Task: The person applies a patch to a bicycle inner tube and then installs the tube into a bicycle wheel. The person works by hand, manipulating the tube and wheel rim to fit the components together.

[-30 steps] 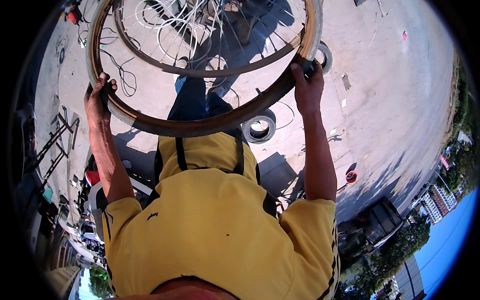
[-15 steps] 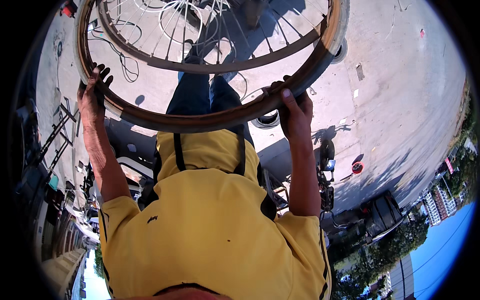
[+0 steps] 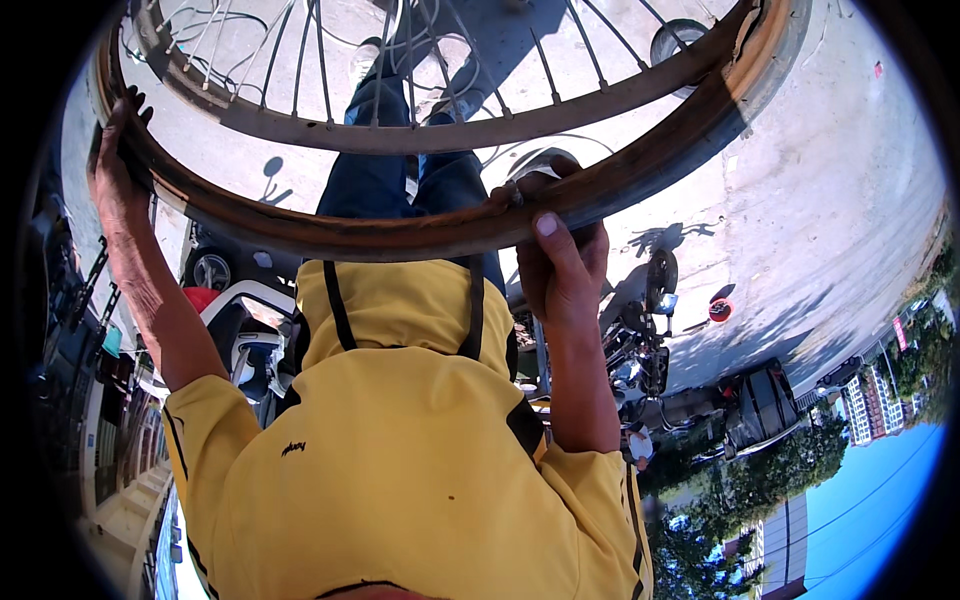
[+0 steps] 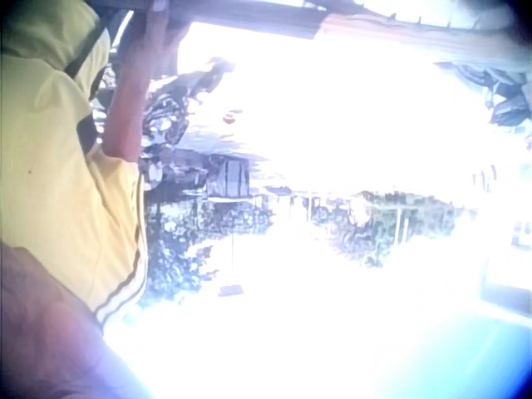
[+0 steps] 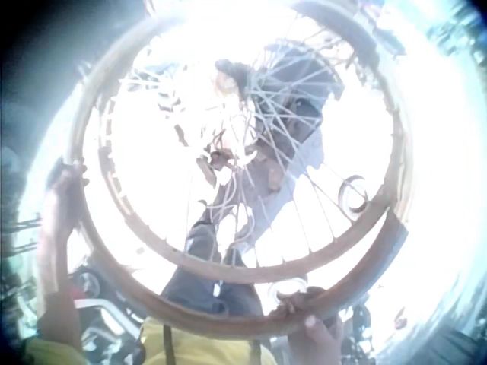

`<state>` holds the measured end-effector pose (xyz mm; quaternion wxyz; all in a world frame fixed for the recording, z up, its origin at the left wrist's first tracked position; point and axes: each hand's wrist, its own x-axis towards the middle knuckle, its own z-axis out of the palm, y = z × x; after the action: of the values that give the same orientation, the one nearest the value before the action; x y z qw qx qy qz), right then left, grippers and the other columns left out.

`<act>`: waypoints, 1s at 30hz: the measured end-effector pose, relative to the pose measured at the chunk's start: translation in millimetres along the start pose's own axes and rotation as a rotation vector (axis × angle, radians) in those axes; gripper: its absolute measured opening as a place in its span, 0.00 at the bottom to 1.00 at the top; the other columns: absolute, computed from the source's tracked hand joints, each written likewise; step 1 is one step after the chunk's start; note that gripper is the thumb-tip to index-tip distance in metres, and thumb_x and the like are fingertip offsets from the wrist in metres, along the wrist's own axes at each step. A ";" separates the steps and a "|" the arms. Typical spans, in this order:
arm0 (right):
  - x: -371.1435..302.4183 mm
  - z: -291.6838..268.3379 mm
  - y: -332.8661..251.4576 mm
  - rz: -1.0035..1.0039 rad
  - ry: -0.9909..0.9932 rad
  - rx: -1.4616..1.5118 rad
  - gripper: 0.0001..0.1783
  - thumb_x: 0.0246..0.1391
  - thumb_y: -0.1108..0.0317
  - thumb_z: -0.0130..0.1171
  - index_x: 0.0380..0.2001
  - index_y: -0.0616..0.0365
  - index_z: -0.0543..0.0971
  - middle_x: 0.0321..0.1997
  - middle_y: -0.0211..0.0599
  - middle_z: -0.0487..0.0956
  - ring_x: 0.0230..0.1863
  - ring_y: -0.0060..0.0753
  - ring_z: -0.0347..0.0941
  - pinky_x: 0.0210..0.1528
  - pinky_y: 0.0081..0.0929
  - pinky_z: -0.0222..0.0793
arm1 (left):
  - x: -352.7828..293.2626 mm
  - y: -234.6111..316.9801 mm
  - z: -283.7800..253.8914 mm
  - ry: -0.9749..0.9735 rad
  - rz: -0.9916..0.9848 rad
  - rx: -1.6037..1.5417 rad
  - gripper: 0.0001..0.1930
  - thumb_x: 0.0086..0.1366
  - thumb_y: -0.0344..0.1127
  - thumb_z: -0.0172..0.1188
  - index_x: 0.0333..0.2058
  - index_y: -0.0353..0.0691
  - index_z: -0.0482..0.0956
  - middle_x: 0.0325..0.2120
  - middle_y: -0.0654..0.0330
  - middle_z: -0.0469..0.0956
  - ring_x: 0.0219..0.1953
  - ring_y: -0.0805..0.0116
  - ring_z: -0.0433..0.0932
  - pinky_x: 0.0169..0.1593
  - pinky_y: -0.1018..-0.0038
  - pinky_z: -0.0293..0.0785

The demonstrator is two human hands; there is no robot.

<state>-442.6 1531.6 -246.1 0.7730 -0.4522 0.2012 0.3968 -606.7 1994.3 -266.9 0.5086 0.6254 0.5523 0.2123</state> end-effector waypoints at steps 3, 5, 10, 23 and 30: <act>-2.2 3.1 1.5 -0.004 -0.002 0.089 0.29 0.61 0.73 0.61 0.64 0.61 0.67 0.54 0.44 0.78 0.58 0.46 0.76 0.67 0.50 0.69 | -9.6 3.9 14.9 0.130 0.285 0.505 0.49 0.51 0.70 0.74 0.65 0.45 0.74 0.57 0.46 0.76 0.59 0.50 0.77 0.66 0.57 0.70; -2.9 4.4 2.8 -0.023 0.014 0.129 0.26 0.63 0.71 0.62 0.62 0.61 0.69 0.52 0.43 0.78 0.58 0.43 0.75 0.67 0.48 0.68 | -22.8 3.8 26.4 0.181 0.456 0.715 0.47 0.53 0.69 0.74 0.66 0.51 0.73 0.60 0.45 0.70 0.61 0.47 0.74 0.67 0.54 0.68; -2.8 4.7 3.9 -0.041 0.061 0.134 0.25 0.65 0.67 0.62 0.62 0.60 0.70 0.53 0.43 0.77 0.58 0.41 0.74 0.67 0.48 0.69 | -36.9 5.9 27.9 0.066 0.422 0.530 0.49 0.57 0.52 0.78 0.69 0.35 0.62 0.64 0.43 0.68 0.63 0.54 0.75 0.62 0.61 0.76; -13.6 0.9 16.8 -0.099 0.160 -0.031 0.27 0.63 0.69 0.61 0.63 0.60 0.68 0.54 0.42 0.77 0.56 0.43 0.74 0.65 0.47 0.68 | 35.5 -3.4 19.7 -0.171 0.013 0.036 0.25 0.60 0.42 0.77 0.47 0.30 0.80 0.31 0.57 0.84 0.31 0.69 0.84 0.39 0.74 0.83; -8.3 -19.7 -1.2 -0.174 0.191 -0.141 0.31 0.58 0.77 0.64 0.64 0.58 0.68 0.55 0.38 0.75 0.55 0.39 0.73 0.64 0.48 0.68 | -5.1 -9.8 33.6 -0.182 -0.055 -0.068 0.18 0.63 0.35 0.74 0.44 0.29 0.79 0.30 0.57 0.84 0.27 0.69 0.82 0.36 0.75 0.81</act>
<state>-445.6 1510.8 -249.9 0.7481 -0.5568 0.2057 0.2967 -585.1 1974.9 -287.2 0.5834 0.6090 0.5134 0.1590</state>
